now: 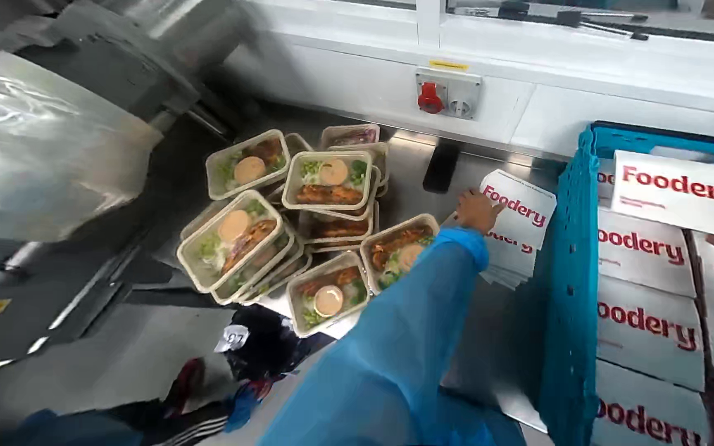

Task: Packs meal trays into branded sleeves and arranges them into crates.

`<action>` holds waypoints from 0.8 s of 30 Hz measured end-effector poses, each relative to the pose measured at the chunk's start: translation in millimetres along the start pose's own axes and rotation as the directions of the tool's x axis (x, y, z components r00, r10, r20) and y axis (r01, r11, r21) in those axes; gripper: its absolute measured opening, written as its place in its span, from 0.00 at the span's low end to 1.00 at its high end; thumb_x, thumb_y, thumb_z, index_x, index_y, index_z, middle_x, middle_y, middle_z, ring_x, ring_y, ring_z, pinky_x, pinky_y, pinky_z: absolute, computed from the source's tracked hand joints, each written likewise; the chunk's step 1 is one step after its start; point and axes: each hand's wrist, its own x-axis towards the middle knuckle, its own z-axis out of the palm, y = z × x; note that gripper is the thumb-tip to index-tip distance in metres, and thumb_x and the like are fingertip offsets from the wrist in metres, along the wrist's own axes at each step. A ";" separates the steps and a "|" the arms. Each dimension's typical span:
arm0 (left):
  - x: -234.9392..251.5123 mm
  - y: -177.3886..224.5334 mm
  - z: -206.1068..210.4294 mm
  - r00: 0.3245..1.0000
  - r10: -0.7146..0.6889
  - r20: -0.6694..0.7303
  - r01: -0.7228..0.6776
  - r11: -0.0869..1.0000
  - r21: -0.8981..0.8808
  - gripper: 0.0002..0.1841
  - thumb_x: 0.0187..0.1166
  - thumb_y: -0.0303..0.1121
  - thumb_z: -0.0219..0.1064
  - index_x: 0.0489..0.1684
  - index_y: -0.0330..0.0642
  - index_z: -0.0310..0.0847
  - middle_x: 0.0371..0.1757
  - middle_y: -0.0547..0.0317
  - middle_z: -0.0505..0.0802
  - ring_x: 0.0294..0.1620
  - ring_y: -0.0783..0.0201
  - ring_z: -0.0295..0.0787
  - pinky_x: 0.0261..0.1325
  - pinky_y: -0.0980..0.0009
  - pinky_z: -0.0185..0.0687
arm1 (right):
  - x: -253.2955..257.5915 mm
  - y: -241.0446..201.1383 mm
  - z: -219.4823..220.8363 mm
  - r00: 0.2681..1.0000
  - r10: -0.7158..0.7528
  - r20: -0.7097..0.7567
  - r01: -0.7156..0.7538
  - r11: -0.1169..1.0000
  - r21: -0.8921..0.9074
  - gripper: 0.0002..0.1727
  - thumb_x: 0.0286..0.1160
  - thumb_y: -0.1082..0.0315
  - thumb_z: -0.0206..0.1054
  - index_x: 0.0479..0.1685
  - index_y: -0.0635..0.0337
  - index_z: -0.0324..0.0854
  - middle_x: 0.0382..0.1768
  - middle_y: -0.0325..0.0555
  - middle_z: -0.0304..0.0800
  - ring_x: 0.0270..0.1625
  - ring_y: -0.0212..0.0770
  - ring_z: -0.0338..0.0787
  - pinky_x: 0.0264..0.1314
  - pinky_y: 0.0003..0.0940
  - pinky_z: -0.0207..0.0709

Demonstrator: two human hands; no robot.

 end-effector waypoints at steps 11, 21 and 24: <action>13.1 27.9 29.5 0.991 -0.117 -0.068 0.120 0.992 0.048 0.47 0.68 0.51 0.81 0.80 0.24 0.66 0.83 0.27 0.68 0.84 0.32 0.64 0.74 0.34 0.72 | 25.9 -31.9 49.2 0.968 -0.227 0.109 0.239 0.689 -0.684 0.50 0.79 0.40 0.65 0.84 0.78 0.58 0.74 0.91 0.63 0.78 0.88 0.64 0.73 0.84 0.56; -10.9 55.0 22.5 0.981 -0.048 -0.188 0.050 0.999 0.003 0.36 0.77 0.44 0.74 0.77 0.25 0.70 0.82 0.27 0.70 0.82 0.30 0.67 0.73 0.32 0.72 | -77.0 -71.4 56.3 0.874 -0.463 0.151 0.443 0.630 -0.638 0.51 0.74 0.46 0.72 0.90 0.67 0.53 0.87 0.74 0.54 0.85 0.77 0.59 0.79 0.76 0.57; -33.2 55.2 -6.4 0.971 0.104 -0.216 -0.124 0.989 -0.082 0.19 0.82 0.33 0.68 0.63 0.26 0.81 0.70 0.30 0.83 0.74 0.35 0.77 0.72 0.39 0.76 | -97.3 -80.5 59.8 0.837 -0.527 0.149 0.497 0.617 -0.610 0.44 0.75 0.50 0.73 0.86 0.67 0.63 0.85 0.71 0.60 0.84 0.74 0.63 0.79 0.74 0.59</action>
